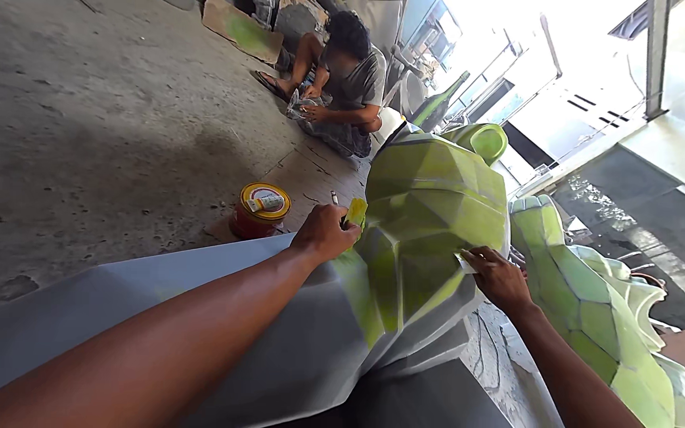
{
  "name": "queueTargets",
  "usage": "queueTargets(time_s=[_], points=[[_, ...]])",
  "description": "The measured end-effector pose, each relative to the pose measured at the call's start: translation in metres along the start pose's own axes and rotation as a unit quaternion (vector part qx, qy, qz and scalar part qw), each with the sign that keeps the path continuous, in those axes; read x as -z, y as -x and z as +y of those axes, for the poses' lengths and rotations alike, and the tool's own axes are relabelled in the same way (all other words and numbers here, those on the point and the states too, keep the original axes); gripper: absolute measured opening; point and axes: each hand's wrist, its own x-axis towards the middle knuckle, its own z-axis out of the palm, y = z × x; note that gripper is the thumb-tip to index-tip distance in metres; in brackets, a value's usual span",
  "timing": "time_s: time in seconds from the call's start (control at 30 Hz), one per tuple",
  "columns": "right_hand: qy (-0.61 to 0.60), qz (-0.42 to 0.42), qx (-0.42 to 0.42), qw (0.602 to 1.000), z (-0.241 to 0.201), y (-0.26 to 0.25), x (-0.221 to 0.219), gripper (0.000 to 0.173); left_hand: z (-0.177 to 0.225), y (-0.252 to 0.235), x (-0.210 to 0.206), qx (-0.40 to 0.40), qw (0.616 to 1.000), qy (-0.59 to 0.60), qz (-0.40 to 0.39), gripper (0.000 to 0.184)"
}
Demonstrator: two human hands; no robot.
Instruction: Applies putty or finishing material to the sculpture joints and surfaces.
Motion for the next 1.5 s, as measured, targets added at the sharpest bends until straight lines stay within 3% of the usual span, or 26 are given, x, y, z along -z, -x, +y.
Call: queueTargets(time_s=[0.3,0.47,0.67,0.87,1.07,1.3,1.5], points=[[-0.052,-0.053,-0.078,0.994,-0.051,0.0,-0.006,0.032,0.0,0.001,0.001,0.002,1.0,0.002,0.005,0.028],[-0.058,-0.06,-0.017,0.996,-0.064,0.023,-0.015,0.035,0.002,0.001,0.002,0.012,1.0,0.006,0.005,0.029],[-0.114,-0.032,0.043,0.992,-0.09,0.01,-0.011,0.029,-0.001,0.0,0.001,0.009,1.0,0.013,0.003,0.029],[0.033,-0.068,0.045,0.996,-0.134,0.035,-0.043,0.042,0.0,0.0,0.002,0.01,1.0,0.01,0.0,0.028],[0.064,-0.045,0.087,0.993,-0.129,0.051,-0.04,0.033,0.001,0.001,0.001,0.014,1.0,0.012,-0.005,0.03],[-0.005,-0.043,-0.028,0.999,-0.09,0.016,-0.021,0.034,0.0,0.0,0.002,0.017,1.0,0.012,-0.013,0.029],[-0.002,-0.061,-0.042,0.997,-0.117,0.037,-0.031,0.037,-0.002,-0.001,0.0,0.006,1.0,0.018,0.008,0.029]])
